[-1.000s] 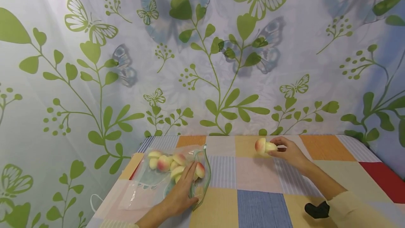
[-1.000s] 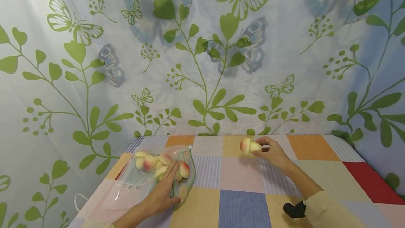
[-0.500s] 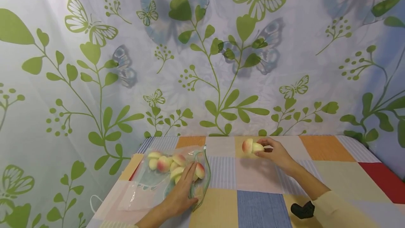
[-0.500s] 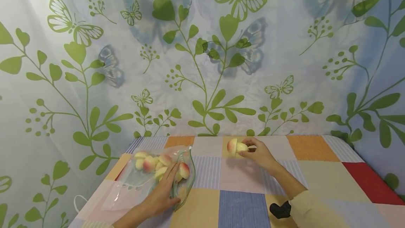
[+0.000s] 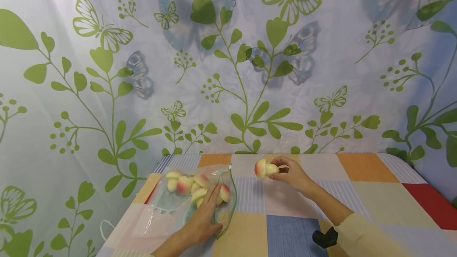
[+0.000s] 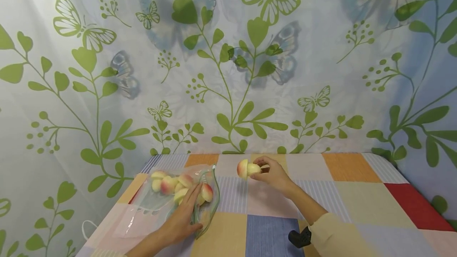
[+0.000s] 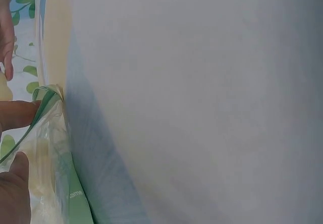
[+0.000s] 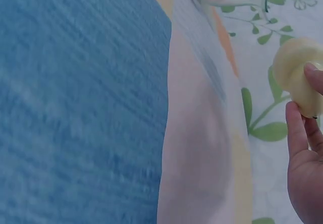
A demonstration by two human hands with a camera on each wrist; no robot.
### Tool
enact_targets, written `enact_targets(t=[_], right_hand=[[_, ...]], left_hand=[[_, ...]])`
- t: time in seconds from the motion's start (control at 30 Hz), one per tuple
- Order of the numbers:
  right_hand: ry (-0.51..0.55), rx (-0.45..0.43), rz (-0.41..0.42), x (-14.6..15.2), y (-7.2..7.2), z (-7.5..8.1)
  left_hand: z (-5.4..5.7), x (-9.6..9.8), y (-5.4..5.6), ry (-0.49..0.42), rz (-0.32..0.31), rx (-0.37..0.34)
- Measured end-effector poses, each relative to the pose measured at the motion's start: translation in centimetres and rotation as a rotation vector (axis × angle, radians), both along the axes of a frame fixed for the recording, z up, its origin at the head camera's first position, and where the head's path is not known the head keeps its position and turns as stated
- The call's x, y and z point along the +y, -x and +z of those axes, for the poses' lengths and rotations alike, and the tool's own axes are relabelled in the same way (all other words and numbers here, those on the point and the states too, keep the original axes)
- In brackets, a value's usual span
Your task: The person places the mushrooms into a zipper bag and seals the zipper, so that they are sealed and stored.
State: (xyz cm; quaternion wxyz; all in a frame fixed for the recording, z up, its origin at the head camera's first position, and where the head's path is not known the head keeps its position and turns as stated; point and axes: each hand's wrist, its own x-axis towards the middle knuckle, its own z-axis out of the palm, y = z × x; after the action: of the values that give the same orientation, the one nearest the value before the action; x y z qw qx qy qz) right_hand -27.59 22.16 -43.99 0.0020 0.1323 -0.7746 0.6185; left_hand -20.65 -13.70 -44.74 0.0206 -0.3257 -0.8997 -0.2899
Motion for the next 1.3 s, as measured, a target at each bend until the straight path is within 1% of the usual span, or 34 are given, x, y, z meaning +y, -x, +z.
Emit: enact_targets(t=[0.27,0.57,0.7,0.8,0.93,1.07,1.2,1.3], right_hand=[[-0.001,0.020,0.034,-2.6,0.2,0.3],[-0.011,0.049,0.114,-5.2,0.3,0.5],[-0.039,0.057,0.128,-6.8,0.1,0.2],[-0.062,0.064,0.119,-8.0,0.0,-0.1],[-0.122,0.131,0.092,-9.5,-0.1,-0.5],[-0.184,0.211,0.077,-10.8,-0.2,-1.2],[-0.235,0.260,0.087,-11.9,-0.3,-1.9],[-0.267,0.279,0.086,-12.6,-0.4,-2.2]], left_hand=[[-0.1,-0.1,0.0,0.011,0.010,0.016],[-0.2,-0.2,0.0,0.009,0.013,0.023],[-0.2,-0.2,0.1,0.008,0.002,0.017],[-0.1,-0.2,0.1,0.004,-0.011,0.005],[-0.1,-0.1,0.1,0.002,-0.015,0.019],[0.0,-0.1,0.2,0.004,-0.014,0.025],[0.0,-0.1,0.2,0.012,-0.030,0.008],[0.1,-0.1,0.2,0.021,-0.037,0.001]])
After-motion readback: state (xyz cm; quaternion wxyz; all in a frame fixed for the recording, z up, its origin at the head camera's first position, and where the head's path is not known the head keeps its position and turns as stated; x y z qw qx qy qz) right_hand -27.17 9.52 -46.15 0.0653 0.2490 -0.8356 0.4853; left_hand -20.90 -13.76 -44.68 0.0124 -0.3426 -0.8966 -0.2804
